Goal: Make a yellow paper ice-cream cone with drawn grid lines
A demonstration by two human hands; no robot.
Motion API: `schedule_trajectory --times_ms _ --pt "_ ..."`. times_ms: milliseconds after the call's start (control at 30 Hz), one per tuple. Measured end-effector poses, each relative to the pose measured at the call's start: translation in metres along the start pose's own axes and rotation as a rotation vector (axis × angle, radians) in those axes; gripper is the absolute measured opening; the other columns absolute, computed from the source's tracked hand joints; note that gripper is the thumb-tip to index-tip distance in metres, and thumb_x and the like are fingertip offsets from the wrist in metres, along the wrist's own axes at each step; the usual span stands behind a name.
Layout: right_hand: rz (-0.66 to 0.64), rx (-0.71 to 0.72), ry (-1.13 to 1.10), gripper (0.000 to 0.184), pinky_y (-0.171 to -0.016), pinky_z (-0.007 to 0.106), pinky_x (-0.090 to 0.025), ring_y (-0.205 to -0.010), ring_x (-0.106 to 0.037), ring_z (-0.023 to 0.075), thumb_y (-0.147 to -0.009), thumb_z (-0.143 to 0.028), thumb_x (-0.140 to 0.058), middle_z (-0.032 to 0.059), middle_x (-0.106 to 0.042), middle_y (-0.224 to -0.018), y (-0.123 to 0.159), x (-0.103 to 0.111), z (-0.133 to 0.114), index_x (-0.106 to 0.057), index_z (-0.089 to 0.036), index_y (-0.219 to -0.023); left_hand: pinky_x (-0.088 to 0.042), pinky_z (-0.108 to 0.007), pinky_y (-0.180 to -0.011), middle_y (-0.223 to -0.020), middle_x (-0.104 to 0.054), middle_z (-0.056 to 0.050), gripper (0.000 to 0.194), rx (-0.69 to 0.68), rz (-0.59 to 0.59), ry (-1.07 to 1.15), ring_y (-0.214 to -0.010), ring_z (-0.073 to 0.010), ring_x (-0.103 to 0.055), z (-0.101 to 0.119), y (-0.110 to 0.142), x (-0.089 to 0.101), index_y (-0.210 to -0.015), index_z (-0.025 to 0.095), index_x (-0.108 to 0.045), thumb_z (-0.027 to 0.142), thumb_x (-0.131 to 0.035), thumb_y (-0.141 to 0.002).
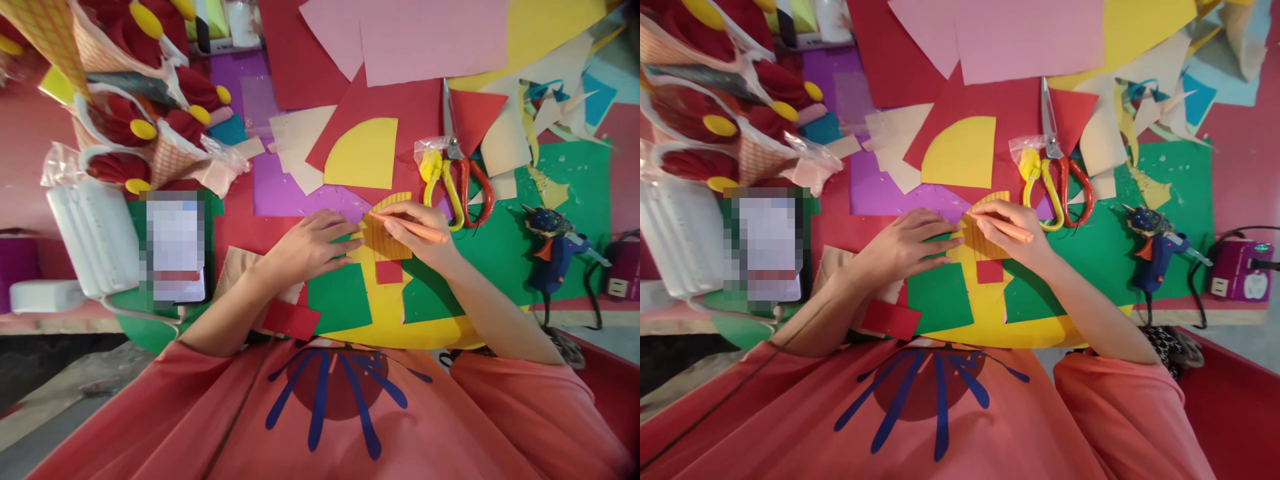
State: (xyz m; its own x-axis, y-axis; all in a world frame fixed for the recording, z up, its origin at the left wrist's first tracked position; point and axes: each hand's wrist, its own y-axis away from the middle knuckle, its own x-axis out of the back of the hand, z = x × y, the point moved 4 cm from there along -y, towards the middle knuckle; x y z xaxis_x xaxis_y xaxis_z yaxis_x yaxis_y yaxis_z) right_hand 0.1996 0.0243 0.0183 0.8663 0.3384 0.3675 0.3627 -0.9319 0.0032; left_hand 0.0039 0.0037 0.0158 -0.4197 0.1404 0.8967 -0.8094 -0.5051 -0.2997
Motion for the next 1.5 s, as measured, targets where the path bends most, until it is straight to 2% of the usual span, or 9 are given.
schedule_trajectory --times_ms 233,567,733,1000,1233,1500 --pt "-0.014 -0.015 0.025 0.016 -0.066 0.024 -0.052 -0.078 -0.069 0.0138 -0.088 -0.029 -0.061 0.0042 -0.075 -0.091 -0.0004 0.0002 0.0014 -0.07 -0.017 -0.095 -0.049 -0.04 -0.098 -0.117 -0.069 -0.006 0.028 0.008 -0.008 0.008 -0.106 -0.0222 -0.059 0.0005 0.0001 0.0009 -0.111 0.018 -0.069 0.033 -0.052 -0.096" --pt "-0.04 -0.017 0.036 0.018 -0.066 0.025 -0.053 -0.079 -0.069 0.0145 -0.087 -0.03 -0.061 0.0043 -0.075 -0.09 -0.0019 -0.0007 0.003 -0.072 -0.017 -0.092 -0.048 -0.041 -0.1 -0.119 -0.068 -0.006 0.027 0.046 -0.041 0.035 -0.109 -0.0219 -0.06 -0.0008 0.0006 -0.0012 -0.115 0.022 -0.068 0.033 -0.053 -0.095" --pt "-0.012 -0.021 0.005 0.018 -0.07 0.026 -0.055 -0.081 -0.069 0.0149 -0.088 -0.032 -0.06 0.0041 -0.075 -0.093 -0.0019 -0.0009 0.0025 -0.07 -0.019 -0.095 -0.05 -0.041 -0.098 -0.117 -0.069 -0.007 0.027 0.034 -0.024 0.04 -0.107 -0.023 -0.06 -0.0003 0.0001 -0.0005 -0.113 0.019 -0.068 0.033 -0.054 -0.095" --pt "-0.059 -0.011 0.029 0.018 -0.067 0.025 -0.052 -0.079 -0.069 0.0147 -0.087 -0.032 -0.061 0.0037 -0.076 -0.089 -0.0025 -0.0004 0.0044 -0.072 -0.018 -0.09 -0.048 -0.042 -0.1 -0.117 -0.069 -0.007 0.027 0.054 -0.042 0.065 -0.109 -0.0228 -0.059 -0.0008 0.0002 -0.0013 -0.113 0.02 -0.068 0.033 -0.052 -0.096" --pt "-0.018 -0.014 0.001 0.019 -0.072 0.026 -0.054 -0.083 -0.07 0.015 -0.088 -0.032 -0.06 0.0045 -0.075 -0.094 -0.0027 -0.0009 0.0024 -0.071 -0.018 -0.094 -0.048 -0.041 -0.1 -0.117 -0.069 -0.007 0.027 0.045 -0.033 0.065 -0.109 -0.0225 -0.059 -0.0007 0.0003 -0.0014 -0.113 0.019 -0.068 0.033 -0.052 -0.096" --pt "-0.079 0.01 0.012 0.016 -0.065 0.024 -0.051 -0.075 -0.069 0.0139 -0.086 -0.029 -0.061 0.0027 -0.076 -0.083 -0.0031 0.0004 0.0037 -0.072 -0.018 -0.084 -0.049 -0.042 -0.099 -0.118 -0.069 -0.006 0.028 0.045 -0.029 0.041 -0.108 -0.0229 -0.06 -0.0006 0.0005 -0.0011 -0.115 0.02 -0.067 0.034 -0.052 -0.096"
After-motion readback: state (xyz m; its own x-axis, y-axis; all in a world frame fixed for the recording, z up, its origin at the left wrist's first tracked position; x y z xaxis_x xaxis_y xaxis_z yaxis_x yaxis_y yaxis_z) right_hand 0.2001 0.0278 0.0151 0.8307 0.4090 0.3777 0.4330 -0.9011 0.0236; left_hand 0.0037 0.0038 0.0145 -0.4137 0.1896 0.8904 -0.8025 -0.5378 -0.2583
